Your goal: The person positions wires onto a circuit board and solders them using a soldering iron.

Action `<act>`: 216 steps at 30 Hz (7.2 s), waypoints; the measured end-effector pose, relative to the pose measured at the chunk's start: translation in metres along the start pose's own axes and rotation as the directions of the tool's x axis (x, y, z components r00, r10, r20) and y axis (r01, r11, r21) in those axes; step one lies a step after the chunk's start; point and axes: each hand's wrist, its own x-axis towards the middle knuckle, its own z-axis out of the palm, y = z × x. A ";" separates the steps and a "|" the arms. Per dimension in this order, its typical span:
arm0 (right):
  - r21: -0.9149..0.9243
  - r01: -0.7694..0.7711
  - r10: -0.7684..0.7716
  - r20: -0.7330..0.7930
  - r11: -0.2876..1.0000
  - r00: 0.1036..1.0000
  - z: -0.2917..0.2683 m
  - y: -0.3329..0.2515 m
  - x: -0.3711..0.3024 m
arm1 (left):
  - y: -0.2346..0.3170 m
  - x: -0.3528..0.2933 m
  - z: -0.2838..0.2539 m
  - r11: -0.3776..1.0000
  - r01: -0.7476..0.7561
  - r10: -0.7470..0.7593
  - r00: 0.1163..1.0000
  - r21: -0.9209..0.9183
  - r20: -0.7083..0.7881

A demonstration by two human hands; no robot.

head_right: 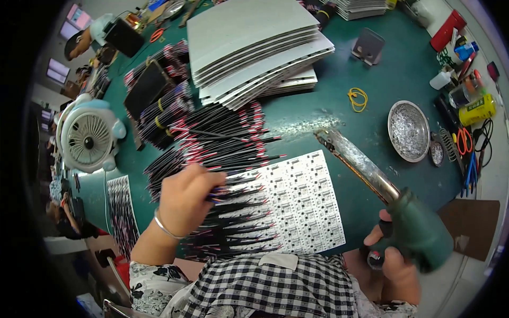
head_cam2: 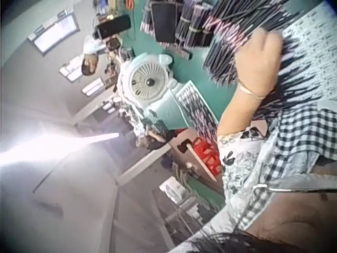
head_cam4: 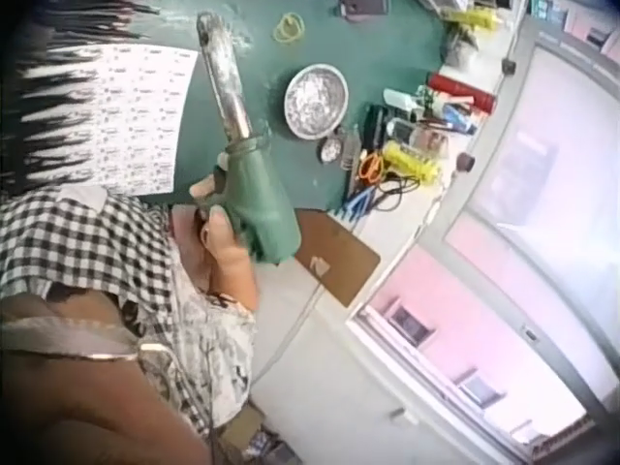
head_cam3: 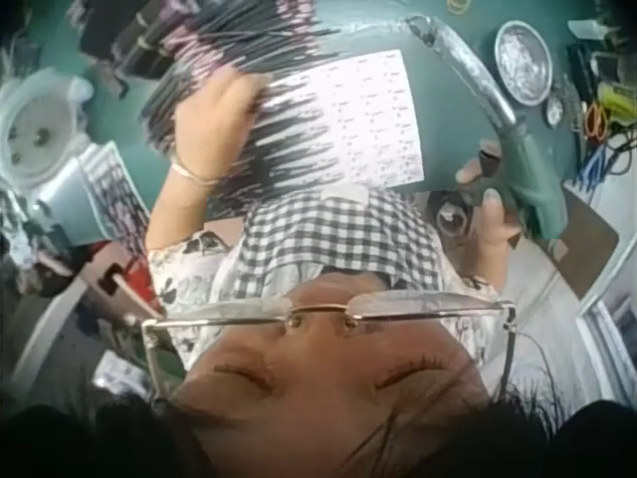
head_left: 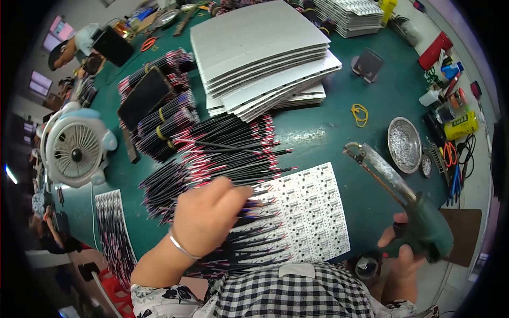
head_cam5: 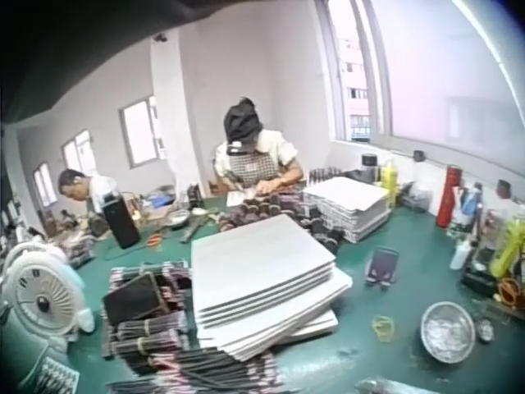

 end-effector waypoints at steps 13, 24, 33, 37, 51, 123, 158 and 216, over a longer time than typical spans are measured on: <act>0.207 -0.426 0.407 0.130 0.881 0.904 0.049 0.043 -0.013 | -0.012 0.017 0.068 0.978 -0.200 0.187 0.967 0.064 0.174; -0.397 -0.030 0.127 0.220 0.917 0.967 0.065 0.046 -0.007 | -0.019 0.006 0.077 0.992 -0.120 0.122 0.987 -0.029 0.108; -0.346 -0.276 0.320 0.075 0.897 0.944 0.068 0.044 -0.017 | -0.021 0.008 0.078 0.990 -0.102 0.111 0.989 -0.096 0.094; -0.383 -0.232 0.312 0.161 0.894 0.936 0.067 0.041 -0.011 | -0.020 0.009 0.077 0.991 -0.102 0.110 0.989 -0.082 0.100; -0.034 -0.366 0.367 0.051 0.930 0.929 0.068 0.035 -0.015 | -0.019 0.011 0.077 0.991 -0.106 0.114 0.988 -0.082 0.104; -0.323 -0.224 0.309 0.242 0.920 0.920 0.043 0.050 -0.036 | 0.000 0.001 0.073 0.992 -0.091 0.108 0.972 -0.089 0.209; -0.249 -0.331 0.383 0.201 0.910 0.902 0.032 0.041 -0.048 | 0.000 -0.001 0.072 0.948 -0.307 0.302 0.951 -0.080 -0.064; -0.437 0.258 -0.068 0.405 0.861 0.912 0.036 0.046 -0.038 | 0.016 -0.013 0.075 0.968 -0.226 0.242 0.956 -0.108 0.168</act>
